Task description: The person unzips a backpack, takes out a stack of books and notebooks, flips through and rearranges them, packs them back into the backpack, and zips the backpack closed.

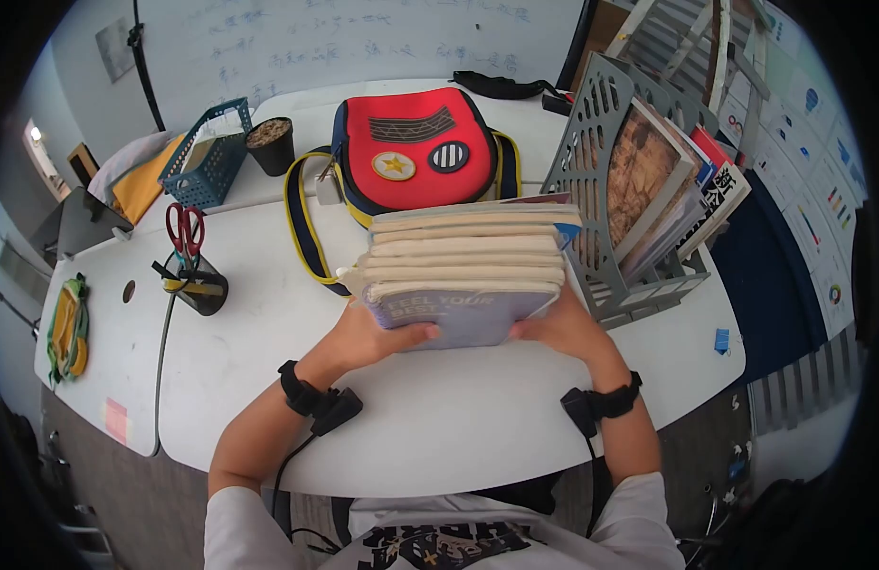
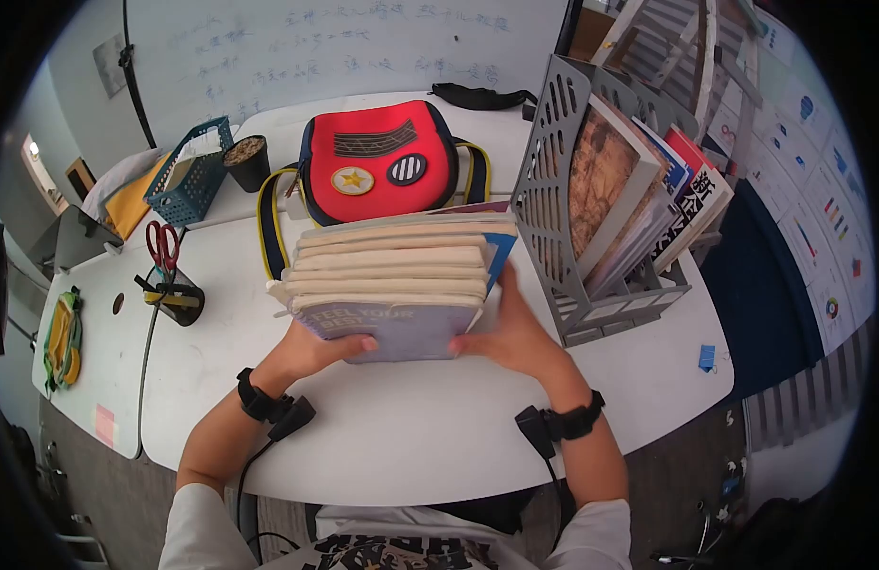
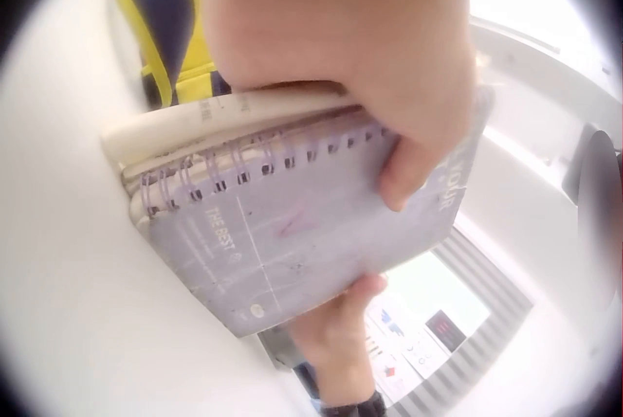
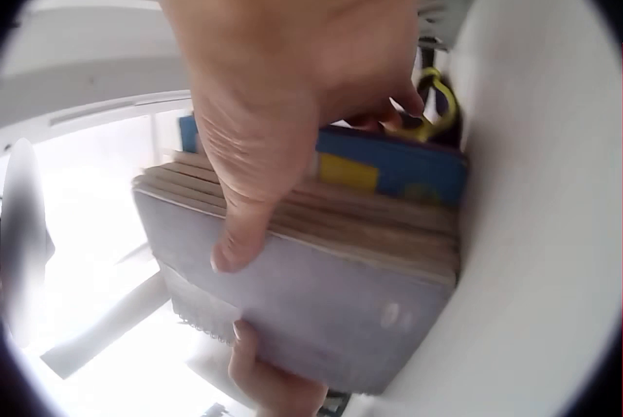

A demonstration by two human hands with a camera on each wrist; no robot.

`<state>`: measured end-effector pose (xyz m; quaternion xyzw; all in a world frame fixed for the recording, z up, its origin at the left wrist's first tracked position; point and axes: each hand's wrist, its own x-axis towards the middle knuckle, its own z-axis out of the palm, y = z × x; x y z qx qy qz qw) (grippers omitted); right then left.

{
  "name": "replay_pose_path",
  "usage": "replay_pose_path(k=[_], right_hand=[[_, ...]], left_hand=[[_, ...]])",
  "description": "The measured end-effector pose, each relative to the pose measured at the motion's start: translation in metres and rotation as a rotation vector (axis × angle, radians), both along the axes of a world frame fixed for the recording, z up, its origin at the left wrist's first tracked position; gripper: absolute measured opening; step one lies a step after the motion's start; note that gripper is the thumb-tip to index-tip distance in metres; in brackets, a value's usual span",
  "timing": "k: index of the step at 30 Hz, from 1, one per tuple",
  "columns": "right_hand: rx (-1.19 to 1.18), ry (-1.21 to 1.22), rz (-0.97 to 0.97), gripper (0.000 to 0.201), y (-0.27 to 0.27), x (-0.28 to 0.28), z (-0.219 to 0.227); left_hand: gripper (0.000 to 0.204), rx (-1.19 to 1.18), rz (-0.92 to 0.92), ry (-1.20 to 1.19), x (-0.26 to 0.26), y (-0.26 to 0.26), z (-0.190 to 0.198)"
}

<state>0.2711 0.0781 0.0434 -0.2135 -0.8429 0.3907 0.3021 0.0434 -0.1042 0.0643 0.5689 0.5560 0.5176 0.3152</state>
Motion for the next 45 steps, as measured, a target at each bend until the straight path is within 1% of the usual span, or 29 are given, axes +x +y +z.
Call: replay_pose_path(k=[2,3,5,6,7,8,9,10,11,12,13,14,16,18,20,21,23,24,25,27,28,30,31,35,37,38,40,44,45], right_hand=[[-0.372,-0.013,0.161,0.117,-0.004,-0.013,-0.011],[-0.366,-0.010,0.165,0.117,-0.006,-0.015,-0.007],[-0.171,0.056,0.185,0.114,-0.013,-0.018,0.004],[-0.170,0.056,0.189,0.114,-0.018,-0.015,0.008],[-0.056,0.069,0.169,0.114,-0.022,-0.010,0.010],[0.056,0.076,0.150,0.115,-0.023,-0.007,0.010],[0.041,0.062,0.150,0.115,-0.022,-0.005,0.008],[-0.067,0.024,0.157,0.116,-0.020,-0.003,0.005],[-0.161,-0.001,0.163,0.118,-0.017,-0.002,0.004],[-0.155,0.008,0.162,0.118,-0.014,-0.001,0.004],[-0.254,-0.019,0.143,0.120,-0.012,-0.002,0.005],[-0.354,-0.048,0.126,0.121,-0.010,-0.003,0.006],[-0.350,0.006,0.143,0.124,-0.012,-0.004,0.017],[-0.356,0.055,0.147,0.126,-0.015,-0.001,0.019],[0.109,0.115,0.058,0.123,-0.015,-0.002,0.021],[0.109,0.117,0.057,0.123,-0.018,-0.002,0.023],[0.440,0.241,-0.214,0.104,-0.028,-0.003,0.028],[0.440,0.242,-0.211,0.104,-0.031,-0.004,0.027],[0.505,0.252,-0.260,0.094,-0.035,-0.005,0.027],[0.647,0.253,-0.323,0.073,-0.037,-0.006,0.030],[0.649,0.254,-0.323,0.073,-0.039,-0.007,0.032],[0.388,0.098,-0.148,0.073,-0.045,-0.012,0.036],[0.283,0.129,-0.167,0.066,-0.046,-0.013,0.034],[0.321,0.166,-0.142,0.058,-0.039,-0.013,0.028],[0.053,0.227,-0.042,0.051,-0.038,-0.010,0.028],[0.052,0.226,-0.043,0.051,-0.037,-0.008,0.028],[-0.207,0.283,0.058,0.052,-0.035,-0.005,0.031],[-0.197,0.260,0.060,0.060,-0.028,-0.005,0.025],[-0.080,0.200,-0.001,0.067,-0.026,-0.008,0.019]], left_hand=[[0.059,-0.016,0.002,0.009,0.000,0.001,-0.002],[0.058,0.016,0.019,0.071,0.000,0.001,-0.004],[0.057,0.047,0.047,0.133,0.002,-0.003,-0.002],[0.055,0.035,0.041,0.017,0.005,-0.005,0.003],[0.054,0.025,0.032,-0.101,0.008,-0.005,0.008],[0.054,0.024,0.033,-0.108,0.006,-0.005,0.014],[0.058,-0.113,-0.035,-0.044,0.004,-0.008,0.018],[0.062,-0.255,-0.109,0.019,0.005,-0.011,0.017],[0.062,-0.262,-0.111,0.017,0.007,-0.010,0.008],[0.061,-0.125,-0.059,0.046,0.007,-0.004,-0.003],[0.061,0.013,-0.007,0.075,0.007,-0.001,-0.006],[0.061,0.017,-0.006,0.083,0.005,0.001,-0.004],[0.084,-0.059,-0.039,-0.019,0.004,0.002,0.000],[0.084,-0.086,-0.042,0.004,0.002,0.000,0.001],[0.084,-0.100,-0.047,0.040,0.001,0.003,0.002],[0.086,-0.089,-0.034,0.029,0.002,0.004,-0.001],[0.087,-0.077,-0.014,0.017,0.005,0.004,0.001],[0.089,-0.107,-0.030,-0.121,0.007,0.003,0.006],[0.091,-0.138,-0.049,-0.259,0.008,0.003,0.009],[0.098,-0.061,-0.077,-0.251,0.005,0.007,-0.001],[0.105,0.016,-0.099,-0.244,0.003,0.009,-0.005],[0.112,0.031,-0.098,-0.254,0.003,0.010,-0.008],[0.121,0.044,-0.104,-0.259,0.003,0.010,-0.008],[0.128,-0.003,-0.109,-0.232,0.000,0.008,-0.009],[0.130,0.025,-0.146,-0.247,-0.001,0.010,-0.007],[0.130,0.024,-0.147,-0.247,-0.001,0.010,-0.008],[0.131,0.038,-0.116,-0.306,-0.001,0.011,-0.012],[0.132,0.013,-0.082,-0.245,-0.003,0.014,-0.018],[0.131,0.035,-0.102,-0.226,-0.006,0.016,-0.023]])
